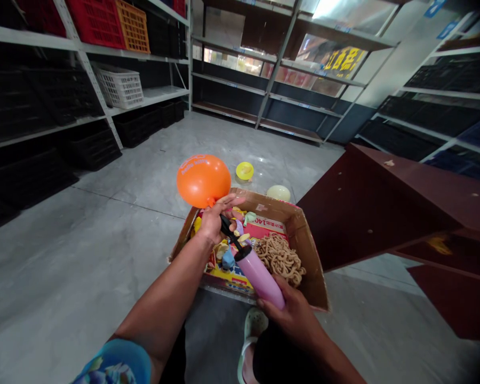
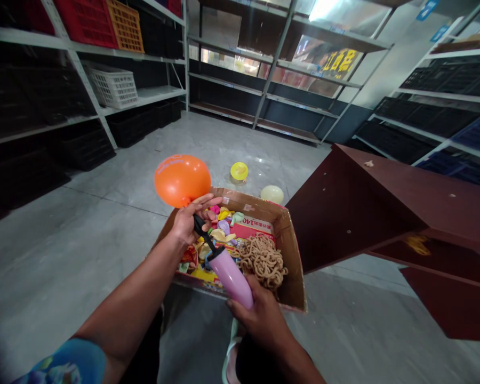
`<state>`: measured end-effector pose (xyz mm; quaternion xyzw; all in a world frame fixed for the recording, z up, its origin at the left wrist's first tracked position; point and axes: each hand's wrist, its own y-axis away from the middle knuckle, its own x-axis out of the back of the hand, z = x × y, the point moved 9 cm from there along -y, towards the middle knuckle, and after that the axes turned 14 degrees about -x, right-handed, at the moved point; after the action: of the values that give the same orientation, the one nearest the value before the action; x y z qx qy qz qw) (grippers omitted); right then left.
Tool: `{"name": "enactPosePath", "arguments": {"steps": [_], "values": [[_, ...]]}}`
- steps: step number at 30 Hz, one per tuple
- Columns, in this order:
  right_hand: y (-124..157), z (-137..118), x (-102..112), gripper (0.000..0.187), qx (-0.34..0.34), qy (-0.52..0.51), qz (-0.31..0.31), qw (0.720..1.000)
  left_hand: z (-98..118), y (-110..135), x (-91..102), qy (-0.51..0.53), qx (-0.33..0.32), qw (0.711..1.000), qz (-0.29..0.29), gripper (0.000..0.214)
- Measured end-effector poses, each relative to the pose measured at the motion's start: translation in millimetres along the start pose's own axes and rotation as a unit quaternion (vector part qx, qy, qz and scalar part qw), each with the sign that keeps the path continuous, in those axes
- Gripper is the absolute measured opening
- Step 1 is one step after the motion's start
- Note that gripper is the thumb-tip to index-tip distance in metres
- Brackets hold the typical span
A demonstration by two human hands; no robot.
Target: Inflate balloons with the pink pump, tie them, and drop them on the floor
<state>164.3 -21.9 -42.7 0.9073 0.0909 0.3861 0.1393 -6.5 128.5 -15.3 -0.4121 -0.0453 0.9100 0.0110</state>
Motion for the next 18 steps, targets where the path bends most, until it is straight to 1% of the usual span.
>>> {"name": "enactPosePath", "arguments": {"steps": [2,5,6,9,12,15,18], "values": [[12.3,17.6,2.1,0.034,0.002,0.015,-0.020,1.000,5.2,-2.5,6.1,0.002,-0.012,1.000,0.011,0.024],[26.8,42.3,10.4,0.037,0.010,0.057,-0.008,0.998,10.6,-5.5,13.2,0.008,-0.024,0.999,0.026,0.004],[29.4,48.0,12.7,0.038,0.012,0.072,0.001,0.997,11.5,-5.7,14.7,0.012,-0.026,0.999,0.033,0.003],[27.9,55.0,13.6,0.034,0.000,0.103,0.012,0.995,11.8,-4.9,16.0,0.039,-0.024,0.998,0.049,0.016],[14.7,40.3,11.2,0.032,-0.013,0.112,0.029,0.993,10.7,-5.0,13.5,0.074,-0.015,0.996,0.040,0.020],[-5.3,10.5,9.9,0.033,-0.014,0.131,0.073,0.989,10.2,-6.2,11.6,0.097,-0.009,0.995,0.025,0.021],[-25.0,-15.4,5.6,0.036,-0.021,0.146,0.104,0.984,9.0,-5.7,10.3,0.093,-0.003,0.995,0.021,0.022]]}}
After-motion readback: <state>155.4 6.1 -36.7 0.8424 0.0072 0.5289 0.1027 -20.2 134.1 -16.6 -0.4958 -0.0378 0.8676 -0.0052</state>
